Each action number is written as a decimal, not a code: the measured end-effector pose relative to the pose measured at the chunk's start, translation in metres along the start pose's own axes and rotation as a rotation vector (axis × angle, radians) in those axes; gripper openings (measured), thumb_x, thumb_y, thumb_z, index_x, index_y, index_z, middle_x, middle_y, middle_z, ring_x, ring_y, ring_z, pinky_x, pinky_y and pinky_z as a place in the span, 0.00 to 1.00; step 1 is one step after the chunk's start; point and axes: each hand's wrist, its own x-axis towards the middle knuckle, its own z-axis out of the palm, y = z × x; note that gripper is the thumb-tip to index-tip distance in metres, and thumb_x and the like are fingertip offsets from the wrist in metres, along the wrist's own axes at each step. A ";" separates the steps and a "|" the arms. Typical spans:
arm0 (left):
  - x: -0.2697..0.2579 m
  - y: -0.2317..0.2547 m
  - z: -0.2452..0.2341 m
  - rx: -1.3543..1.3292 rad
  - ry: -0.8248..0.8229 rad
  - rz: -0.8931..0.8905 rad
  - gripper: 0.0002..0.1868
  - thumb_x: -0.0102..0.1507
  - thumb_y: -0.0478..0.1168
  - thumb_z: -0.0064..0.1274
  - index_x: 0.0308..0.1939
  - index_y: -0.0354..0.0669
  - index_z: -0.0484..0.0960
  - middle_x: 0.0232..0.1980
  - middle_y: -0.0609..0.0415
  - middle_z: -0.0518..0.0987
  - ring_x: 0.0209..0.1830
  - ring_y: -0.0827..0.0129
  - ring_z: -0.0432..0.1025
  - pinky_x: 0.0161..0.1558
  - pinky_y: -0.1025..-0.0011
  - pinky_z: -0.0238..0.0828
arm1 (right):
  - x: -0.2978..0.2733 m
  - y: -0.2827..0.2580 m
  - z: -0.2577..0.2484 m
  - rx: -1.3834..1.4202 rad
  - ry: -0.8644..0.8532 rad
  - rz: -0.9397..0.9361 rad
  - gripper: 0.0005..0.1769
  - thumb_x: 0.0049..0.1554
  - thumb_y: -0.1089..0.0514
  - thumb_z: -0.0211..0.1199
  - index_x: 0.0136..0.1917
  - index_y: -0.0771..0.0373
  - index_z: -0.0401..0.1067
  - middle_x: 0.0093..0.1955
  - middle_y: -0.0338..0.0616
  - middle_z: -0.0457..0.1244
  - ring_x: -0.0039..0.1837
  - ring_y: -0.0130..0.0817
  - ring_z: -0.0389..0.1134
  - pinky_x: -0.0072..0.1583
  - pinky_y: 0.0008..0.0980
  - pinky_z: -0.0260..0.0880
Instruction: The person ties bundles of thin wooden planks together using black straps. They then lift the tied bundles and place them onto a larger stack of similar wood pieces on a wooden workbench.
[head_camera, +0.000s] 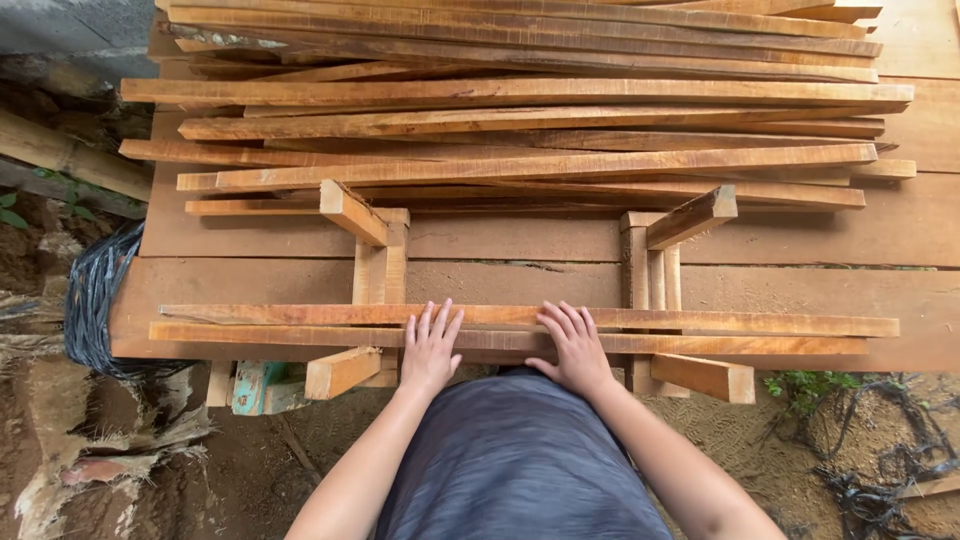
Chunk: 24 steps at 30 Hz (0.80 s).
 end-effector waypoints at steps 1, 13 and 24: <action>0.003 -0.005 0.008 0.003 0.004 0.001 0.52 0.58 0.59 0.62 0.79 0.55 0.51 0.83 0.52 0.46 0.82 0.51 0.39 0.77 0.44 0.33 | -0.003 0.009 0.009 0.000 0.005 -0.001 0.45 0.46 0.35 0.71 0.68 0.61 0.63 0.75 0.50 0.55 0.78 0.51 0.49 0.76 0.54 0.41; 0.006 -0.009 0.012 -0.059 0.223 0.051 0.29 0.54 0.43 0.67 0.59 0.52 0.77 0.73 0.56 0.64 0.80 0.51 0.49 0.75 0.39 0.44 | -0.013 0.034 0.017 -0.087 -0.033 0.036 0.27 0.47 0.48 0.73 0.56 0.59 0.71 0.77 0.44 0.55 0.77 0.52 0.52 0.76 0.56 0.50; 0.058 -0.019 -0.063 -0.302 -0.119 0.012 0.19 0.65 0.49 0.54 0.61 0.57 0.79 0.54 0.56 0.84 0.58 0.66 0.75 0.76 0.53 0.52 | 0.035 0.048 -0.029 0.038 0.032 0.111 0.19 0.58 0.40 0.65 0.52 0.55 0.78 0.50 0.39 0.72 0.53 0.38 0.72 0.59 0.41 0.65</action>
